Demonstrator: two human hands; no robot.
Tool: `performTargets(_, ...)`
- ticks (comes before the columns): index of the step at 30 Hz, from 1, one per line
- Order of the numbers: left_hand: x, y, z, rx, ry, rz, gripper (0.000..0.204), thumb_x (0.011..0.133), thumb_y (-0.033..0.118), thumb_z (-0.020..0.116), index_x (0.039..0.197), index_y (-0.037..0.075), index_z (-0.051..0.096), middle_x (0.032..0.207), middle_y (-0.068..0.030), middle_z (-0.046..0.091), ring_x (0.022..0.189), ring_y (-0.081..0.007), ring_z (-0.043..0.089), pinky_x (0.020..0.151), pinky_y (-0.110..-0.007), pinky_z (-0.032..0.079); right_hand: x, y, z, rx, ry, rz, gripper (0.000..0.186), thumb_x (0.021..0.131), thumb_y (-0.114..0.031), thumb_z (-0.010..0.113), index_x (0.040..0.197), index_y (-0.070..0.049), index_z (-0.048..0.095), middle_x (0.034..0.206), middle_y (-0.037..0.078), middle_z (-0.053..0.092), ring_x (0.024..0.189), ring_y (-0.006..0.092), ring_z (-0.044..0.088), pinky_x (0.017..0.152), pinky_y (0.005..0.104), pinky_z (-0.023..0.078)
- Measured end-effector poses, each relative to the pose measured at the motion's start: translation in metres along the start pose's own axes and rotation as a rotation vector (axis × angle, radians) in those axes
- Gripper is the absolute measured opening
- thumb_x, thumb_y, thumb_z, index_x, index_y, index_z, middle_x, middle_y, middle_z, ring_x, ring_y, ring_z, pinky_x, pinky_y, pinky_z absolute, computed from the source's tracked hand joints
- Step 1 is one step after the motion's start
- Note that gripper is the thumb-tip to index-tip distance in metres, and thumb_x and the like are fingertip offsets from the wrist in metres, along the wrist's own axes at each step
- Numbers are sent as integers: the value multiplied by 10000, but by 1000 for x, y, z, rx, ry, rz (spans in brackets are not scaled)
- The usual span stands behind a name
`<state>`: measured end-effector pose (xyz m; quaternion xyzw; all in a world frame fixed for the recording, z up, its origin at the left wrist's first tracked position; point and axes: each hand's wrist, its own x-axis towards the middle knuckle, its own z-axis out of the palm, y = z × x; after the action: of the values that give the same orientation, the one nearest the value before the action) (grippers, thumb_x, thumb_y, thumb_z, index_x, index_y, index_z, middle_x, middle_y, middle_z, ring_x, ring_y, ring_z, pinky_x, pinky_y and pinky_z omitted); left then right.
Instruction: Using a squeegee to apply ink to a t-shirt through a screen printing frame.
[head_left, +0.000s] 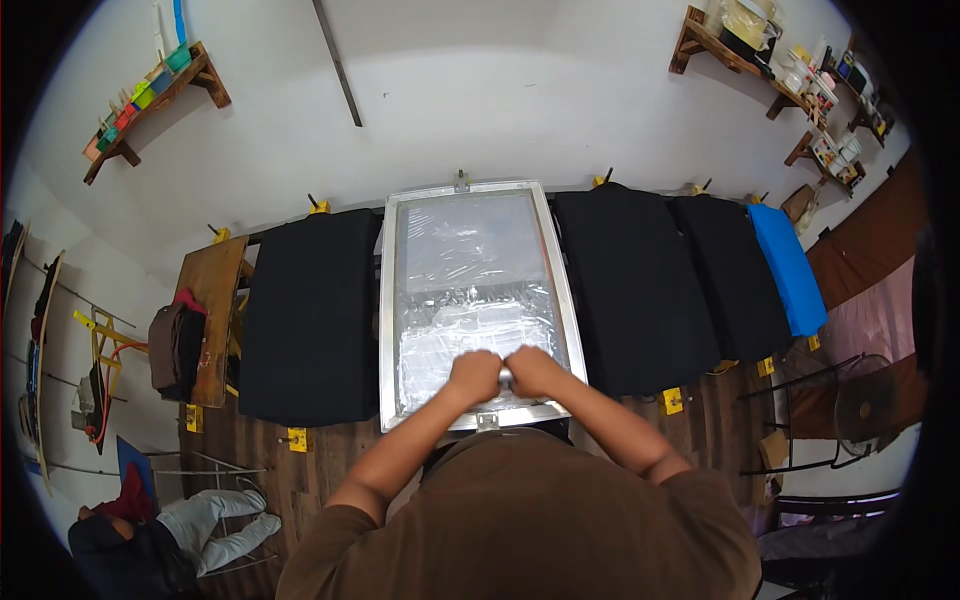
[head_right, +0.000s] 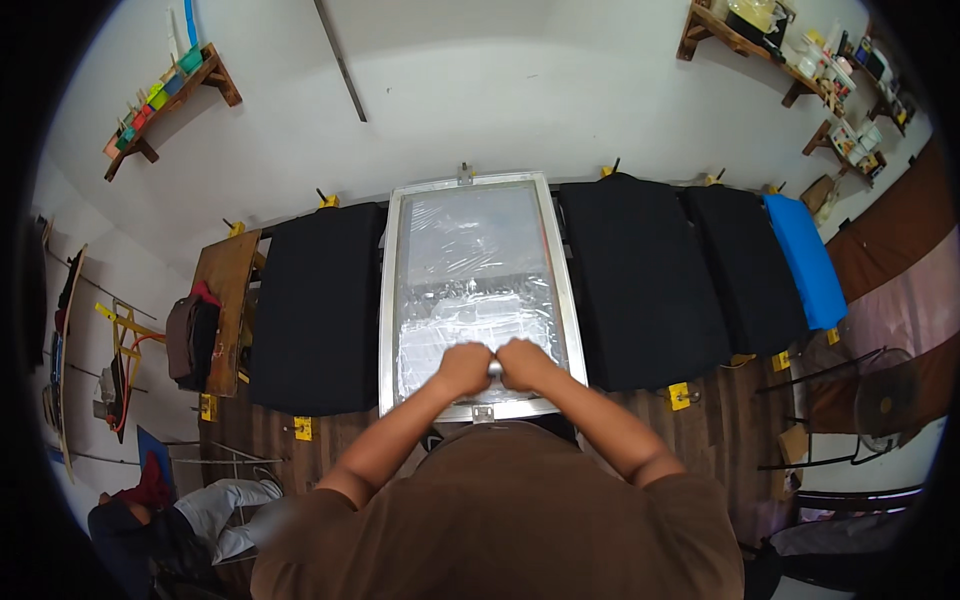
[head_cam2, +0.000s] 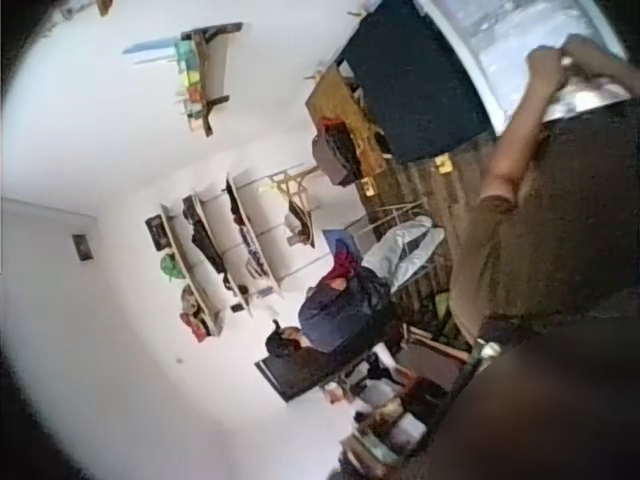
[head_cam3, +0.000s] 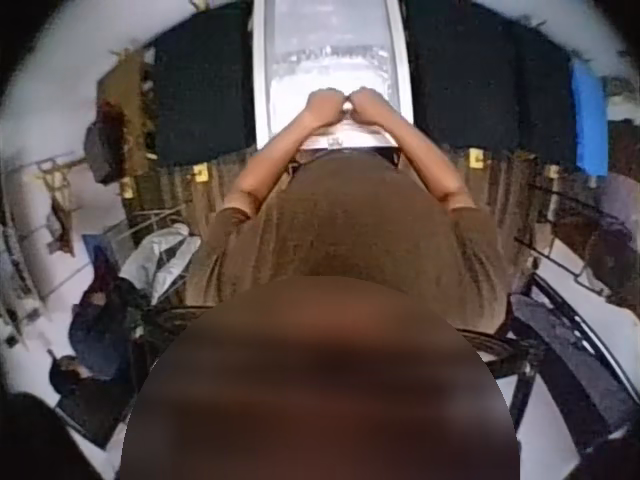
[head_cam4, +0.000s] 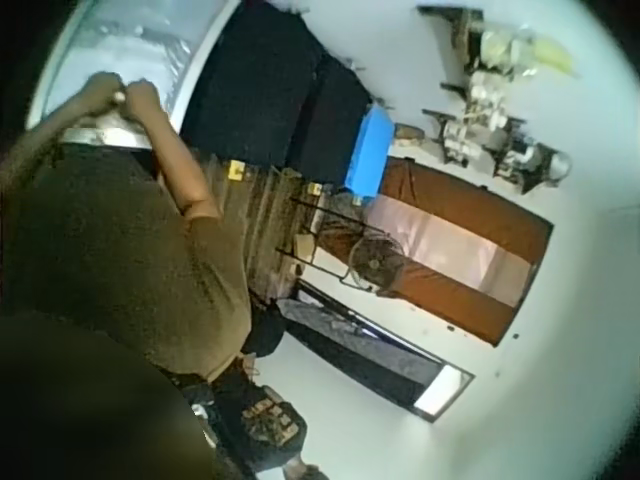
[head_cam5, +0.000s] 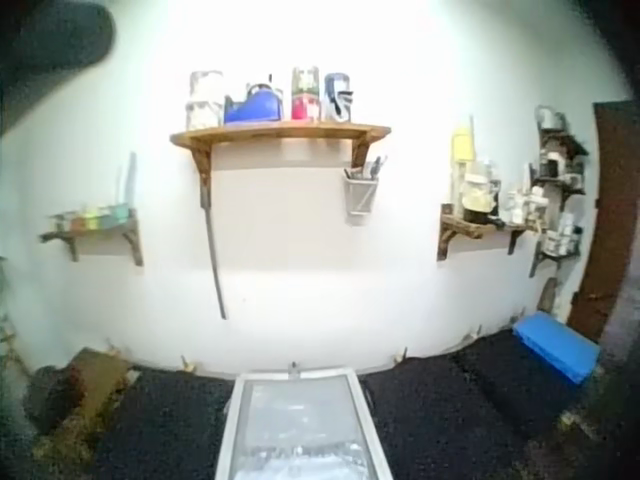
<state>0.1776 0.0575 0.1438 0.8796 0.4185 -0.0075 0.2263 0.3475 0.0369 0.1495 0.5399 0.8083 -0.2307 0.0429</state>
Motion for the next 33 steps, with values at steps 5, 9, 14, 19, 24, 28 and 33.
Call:
performTargets(5,41,-28,14,66,355,-17,133,685,96,712,809,60,745,884,-170,687,798,-339,701,710,-440,583,43,21,-10,-34,182,-63,175,681,-110,697,826,-13,719,859,242,702,828,418,687,779,492,562)
performTargets(9,27,-24,32,-35,354,-5,191,683,137,740,855,57,725,869,-172,672,806,-361,680,712,-475,558,29,24,18,-38,280,-125,169,691,-70,668,840,-34,738,809,204,705,786,387,694,750,479,567)
performTargets(14,-26,-3,33,-123,201,-30,251,671,176,723,895,62,733,867,-186,674,808,-372,682,737,-475,560,-16,-5,41,35,207,-145,191,717,-71,636,874,-35,739,806,201,708,775,384,693,736,480,561)
performTargets(19,-24,4,19,-83,-69,-113,326,696,220,725,998,106,774,921,-185,729,891,-355,713,805,-459,575,-17,-10,10,27,-30,-112,234,715,-162,700,904,-29,737,840,221,711,823,407,692,772,490,557)
performTargets(24,30,-12,-10,-23,116,-124,274,697,203,731,954,125,779,950,-167,724,898,-356,705,800,-462,576,31,19,-17,-48,112,-58,239,693,-116,697,914,-43,752,881,222,718,834,398,708,760,484,579)
performTargets(28,55,-31,6,-36,255,-117,228,656,153,767,879,102,768,968,-165,706,866,-342,706,775,-438,585,58,33,-8,-61,244,-90,211,693,-121,697,891,-76,755,818,212,711,778,400,700,734,489,575)
performTargets(33,35,-25,10,-21,165,-63,226,670,188,747,877,99,765,910,-172,711,844,-350,703,762,-448,577,40,26,6,-57,200,-104,178,694,-129,693,846,-52,747,800,217,708,754,392,700,722,480,575)
